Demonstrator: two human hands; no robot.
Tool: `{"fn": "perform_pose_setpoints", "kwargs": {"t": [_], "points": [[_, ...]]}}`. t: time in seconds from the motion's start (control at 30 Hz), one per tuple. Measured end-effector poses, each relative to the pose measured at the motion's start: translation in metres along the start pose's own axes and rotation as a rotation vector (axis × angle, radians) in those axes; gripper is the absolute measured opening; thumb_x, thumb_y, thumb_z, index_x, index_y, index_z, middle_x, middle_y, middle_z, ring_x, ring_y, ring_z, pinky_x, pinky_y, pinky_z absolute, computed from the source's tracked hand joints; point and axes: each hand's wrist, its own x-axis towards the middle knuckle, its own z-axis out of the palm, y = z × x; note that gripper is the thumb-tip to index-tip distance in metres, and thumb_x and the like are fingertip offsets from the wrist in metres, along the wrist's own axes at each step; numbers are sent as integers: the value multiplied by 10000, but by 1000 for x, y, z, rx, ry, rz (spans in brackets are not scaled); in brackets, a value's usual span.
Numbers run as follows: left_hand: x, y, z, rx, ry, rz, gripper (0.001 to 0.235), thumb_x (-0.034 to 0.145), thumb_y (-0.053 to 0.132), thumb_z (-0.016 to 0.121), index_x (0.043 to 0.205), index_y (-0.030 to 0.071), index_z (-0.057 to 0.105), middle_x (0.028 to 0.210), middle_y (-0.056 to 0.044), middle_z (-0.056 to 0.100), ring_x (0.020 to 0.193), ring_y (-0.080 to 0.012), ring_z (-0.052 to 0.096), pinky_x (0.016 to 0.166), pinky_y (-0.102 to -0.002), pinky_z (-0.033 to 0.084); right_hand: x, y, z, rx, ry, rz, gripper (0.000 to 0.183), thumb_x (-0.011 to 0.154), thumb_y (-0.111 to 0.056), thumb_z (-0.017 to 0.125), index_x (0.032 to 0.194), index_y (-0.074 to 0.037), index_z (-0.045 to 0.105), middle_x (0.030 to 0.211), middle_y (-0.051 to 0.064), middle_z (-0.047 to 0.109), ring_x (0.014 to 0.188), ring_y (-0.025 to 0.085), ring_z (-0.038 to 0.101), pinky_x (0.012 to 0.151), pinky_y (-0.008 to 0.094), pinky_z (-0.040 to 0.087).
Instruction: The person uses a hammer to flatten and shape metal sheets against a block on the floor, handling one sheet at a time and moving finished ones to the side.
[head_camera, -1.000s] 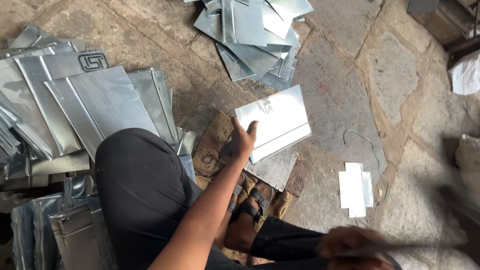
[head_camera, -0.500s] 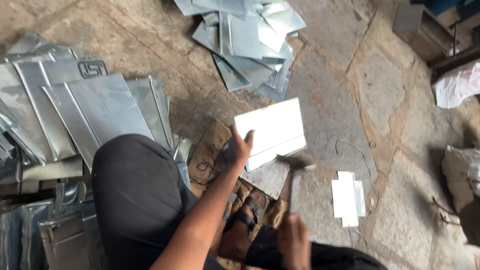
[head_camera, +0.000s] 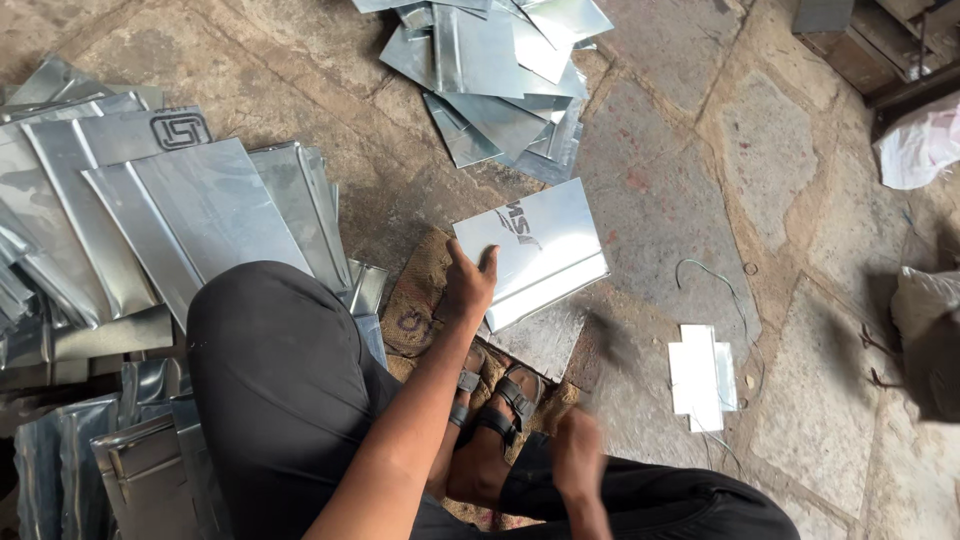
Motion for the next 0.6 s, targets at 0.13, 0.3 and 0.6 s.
{"fn": "perform_pose_setpoints", "kwargs": {"t": [0.13,0.3,0.6], "points": [[12,2,0,171,144,89,755,966,458,701,1380,-72,358,900,-290,703,752,-451,741,504,-490,573,13,-30,1,-94,-48,261,410,1016,-465,548,929,-65,564,661,7,461,489,112,378,399,280,297],[0,7,-5,158,155,65,775,972,456,728,1382,-90,362,977,-354,677,861,-516,697,584,-536,546,-7,-133,-67,351,-58,-198,471,1148,-473,544,889,-90,454,740,-19,404,523,60,333,441,240,302],[-2,22,-17,131,1,-82,666,990,427,689,1314,-59,369,946,-342,673,769,-460,725,508,-505,573,27,-14,-17,-174,211,-296,419,1079,-448,532,917,-62,531,640,-18,428,458,75,354,388,267,303]]}}
